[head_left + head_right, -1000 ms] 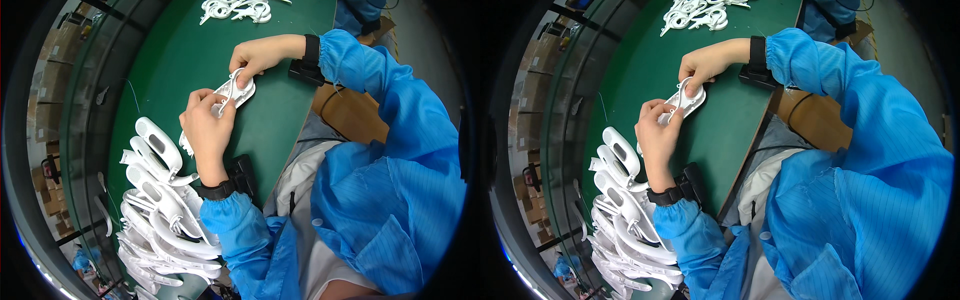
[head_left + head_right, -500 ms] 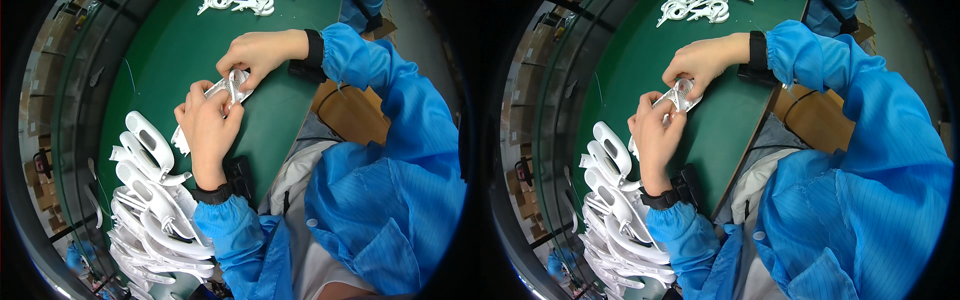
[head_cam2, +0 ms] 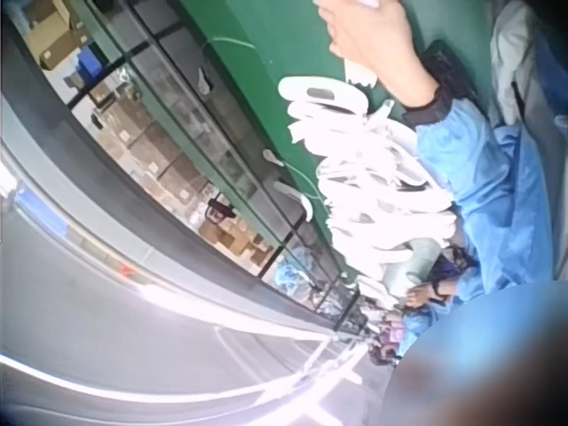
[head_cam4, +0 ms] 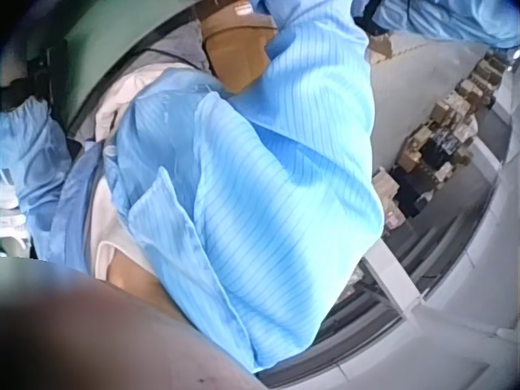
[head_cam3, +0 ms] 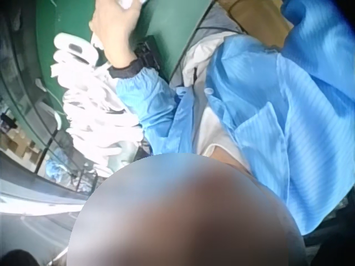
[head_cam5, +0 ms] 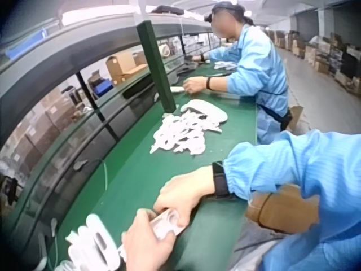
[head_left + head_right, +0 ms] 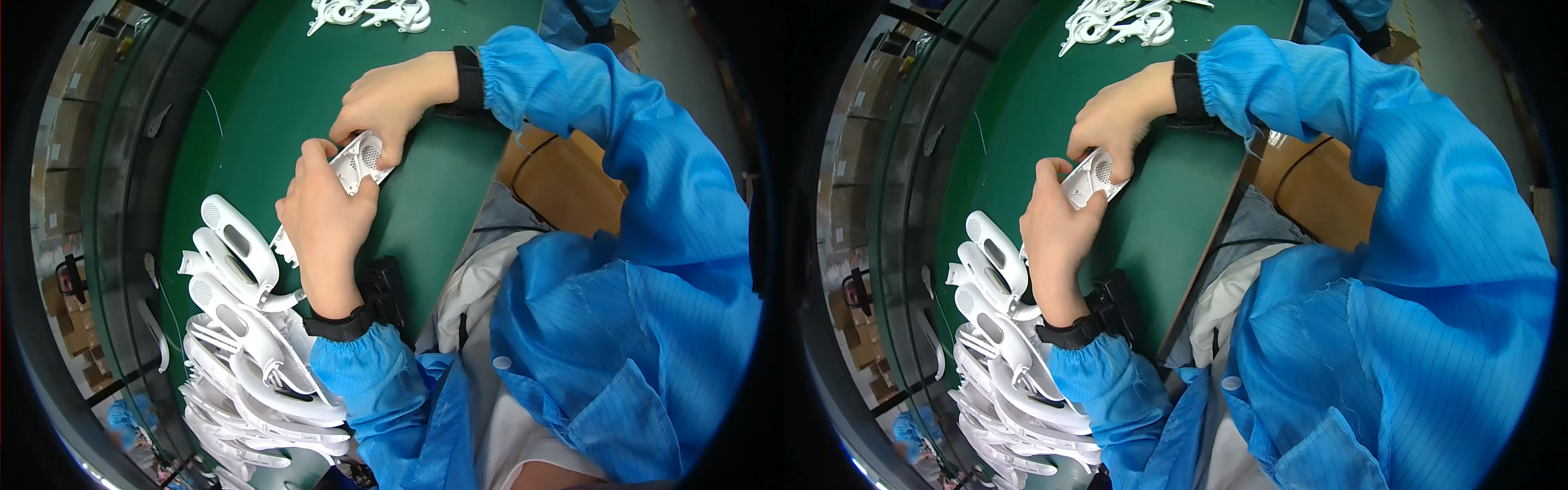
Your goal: The person picks up a white plastic housing and a white plastic bracket, fits the bracket into the housing, and presses them together. The person then places the assembled unit onto the green work surface and repeats the process.
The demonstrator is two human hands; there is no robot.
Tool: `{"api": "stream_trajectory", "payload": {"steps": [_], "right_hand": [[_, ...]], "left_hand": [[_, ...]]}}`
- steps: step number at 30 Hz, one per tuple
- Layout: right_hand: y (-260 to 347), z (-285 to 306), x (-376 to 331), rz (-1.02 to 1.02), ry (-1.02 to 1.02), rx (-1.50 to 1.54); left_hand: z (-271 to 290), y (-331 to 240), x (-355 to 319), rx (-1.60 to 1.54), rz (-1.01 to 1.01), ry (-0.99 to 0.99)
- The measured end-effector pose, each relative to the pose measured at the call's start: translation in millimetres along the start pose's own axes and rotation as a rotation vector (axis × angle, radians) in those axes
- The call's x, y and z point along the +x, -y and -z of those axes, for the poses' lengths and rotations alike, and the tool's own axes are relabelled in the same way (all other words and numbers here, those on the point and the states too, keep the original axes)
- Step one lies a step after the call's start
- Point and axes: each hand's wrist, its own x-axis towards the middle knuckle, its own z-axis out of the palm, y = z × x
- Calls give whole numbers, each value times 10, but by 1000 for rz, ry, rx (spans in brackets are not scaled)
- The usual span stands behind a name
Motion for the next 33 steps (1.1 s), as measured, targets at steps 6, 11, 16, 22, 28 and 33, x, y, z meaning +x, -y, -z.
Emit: {"api": "stream_trajectory", "payload": {"steps": [6,11,16,22,28,33], "right_hand": [[0,-89,-35,50,-62,-25],[-134,-15,-9,-46,21,336],[-158,-41,8,92,-81,225],[-438,183,112,-92,-54,441],[-759,371,532,-511,-183,545],[-698,414,1699,-445,-364,826]], "left_hand": [[89,-145,18,148,155,147],[75,-169,42,146,153,123],[62,-134,61,111,140,108],[-1,200,-118,-176,-212,-714],[-494,406,65,-560,-194,-408],[-568,478,19,-717,-154,-521]]}}
